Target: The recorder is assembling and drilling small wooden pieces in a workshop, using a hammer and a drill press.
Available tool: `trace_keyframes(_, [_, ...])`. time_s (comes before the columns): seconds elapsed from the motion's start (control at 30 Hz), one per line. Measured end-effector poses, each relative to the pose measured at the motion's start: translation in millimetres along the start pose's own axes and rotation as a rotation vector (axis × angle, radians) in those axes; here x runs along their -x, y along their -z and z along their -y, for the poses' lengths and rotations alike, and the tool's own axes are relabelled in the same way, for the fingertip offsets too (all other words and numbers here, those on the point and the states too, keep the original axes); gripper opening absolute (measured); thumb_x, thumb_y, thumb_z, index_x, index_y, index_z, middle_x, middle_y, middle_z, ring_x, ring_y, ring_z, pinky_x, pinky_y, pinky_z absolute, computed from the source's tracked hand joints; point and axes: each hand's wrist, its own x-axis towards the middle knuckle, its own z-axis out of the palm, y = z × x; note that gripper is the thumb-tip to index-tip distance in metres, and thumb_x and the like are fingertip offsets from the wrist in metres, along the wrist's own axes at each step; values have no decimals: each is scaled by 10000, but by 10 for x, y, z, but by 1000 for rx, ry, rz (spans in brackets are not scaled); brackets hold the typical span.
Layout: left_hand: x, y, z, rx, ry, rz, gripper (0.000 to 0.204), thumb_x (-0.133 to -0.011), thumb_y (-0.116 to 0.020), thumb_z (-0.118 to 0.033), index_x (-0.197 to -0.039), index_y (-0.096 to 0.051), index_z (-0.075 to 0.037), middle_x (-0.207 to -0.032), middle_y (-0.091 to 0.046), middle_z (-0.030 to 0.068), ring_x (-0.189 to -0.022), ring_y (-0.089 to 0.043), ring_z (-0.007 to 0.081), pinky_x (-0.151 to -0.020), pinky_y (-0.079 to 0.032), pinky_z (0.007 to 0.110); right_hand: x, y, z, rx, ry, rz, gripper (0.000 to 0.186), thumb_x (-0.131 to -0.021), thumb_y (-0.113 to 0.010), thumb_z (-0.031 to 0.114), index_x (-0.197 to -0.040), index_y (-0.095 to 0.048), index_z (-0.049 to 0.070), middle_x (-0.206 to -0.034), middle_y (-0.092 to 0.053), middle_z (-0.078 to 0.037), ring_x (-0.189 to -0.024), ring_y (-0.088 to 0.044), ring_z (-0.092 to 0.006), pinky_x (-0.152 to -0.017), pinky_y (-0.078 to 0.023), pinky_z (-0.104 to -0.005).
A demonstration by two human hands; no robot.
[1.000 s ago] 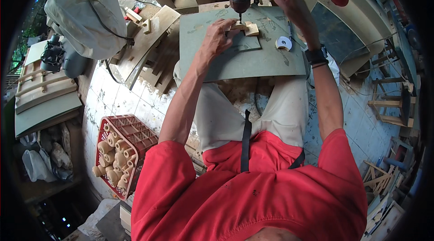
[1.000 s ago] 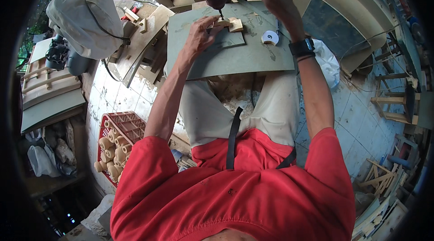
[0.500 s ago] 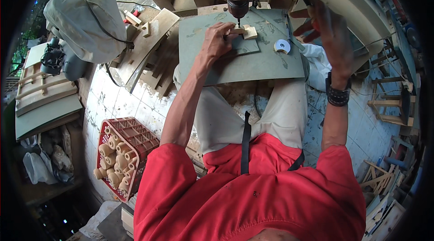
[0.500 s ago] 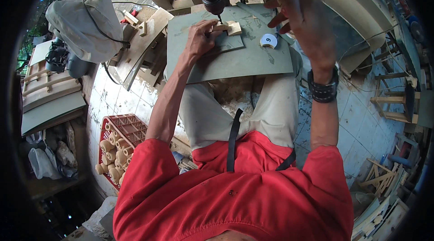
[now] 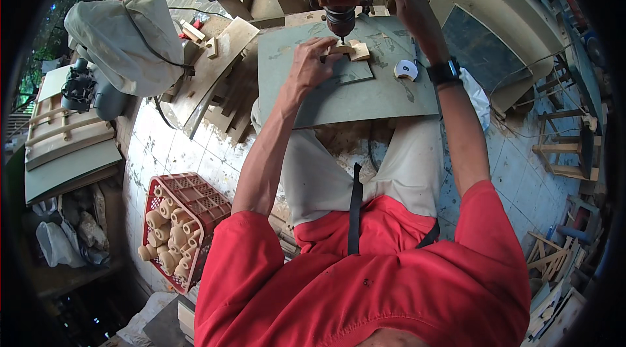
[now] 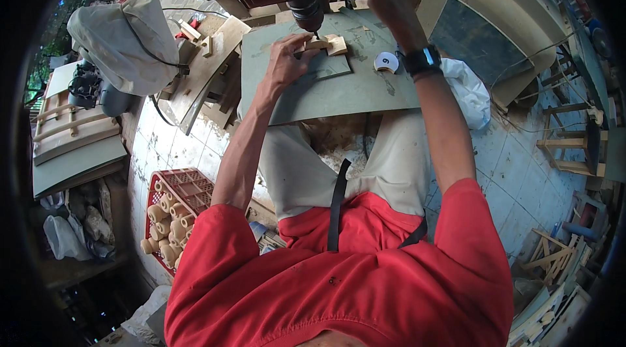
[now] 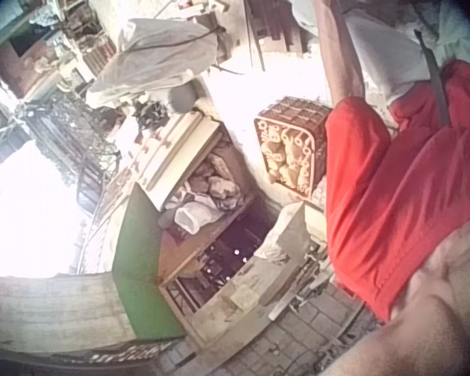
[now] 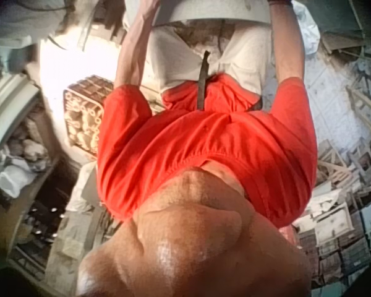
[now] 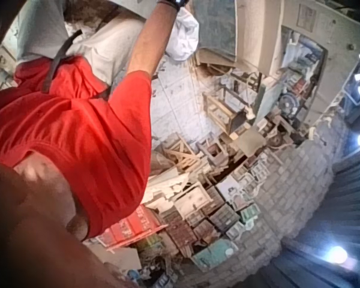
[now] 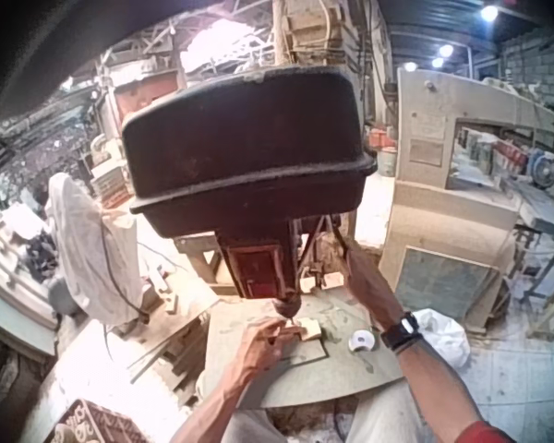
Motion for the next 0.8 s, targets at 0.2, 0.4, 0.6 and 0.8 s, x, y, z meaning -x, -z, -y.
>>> trace_keyframes(0.2, [153, 53, 25, -21, -11, -114, 268, -740, -733, -58, -1002, -688, -25, -890, -680, 168, -784, -672, 320, -696, -541, 370, 53, 37, 435, -184, -202, 135, 334, -1006, -486, 325, -1109, -524, 9, -791, -582, -111, -701, -564, -185, -638, -469, -344])
trace_keyframes(0.4, [55, 1, -23, -22, -45, -73, 282, -739, -721, -42, -1018, -679, -30, -901, -677, 179, -790, -672, 333, -694, -545, 373, -139, -52, 250, -144, -168, 37, 363, -1012, -454, 346, -1067, -526, -6, -788, -598, -139, -676, -583, -218, -638, -463, -378])
trace_keyframes(0.6, [120, 58, 9, -36, -47, -91, 284, -737, -714, -22, -1019, -677, -25, -914, -679, 178, -799, -680, 325, -694, -553, 363, -426, -119, 299, -846, 181, -106, 445, -974, -497, 99, -1387, -346, 31, -1282, -529, -257, -1179, -512, -425, -950, -435, -438])
trace_keyframes(0.8, [73, 23, 2, -16, -67, -99, 258, -743, -716, -24, -998, -681, -14, -899, -683, 176, -779, -686, 322, -689, -552, 372, -552, -187, 58, -90, 213, -241, 378, -998, -467, 160, -1348, -406, 31, -1178, -577, -250, -1064, -565, -421, -870, -455, -450])
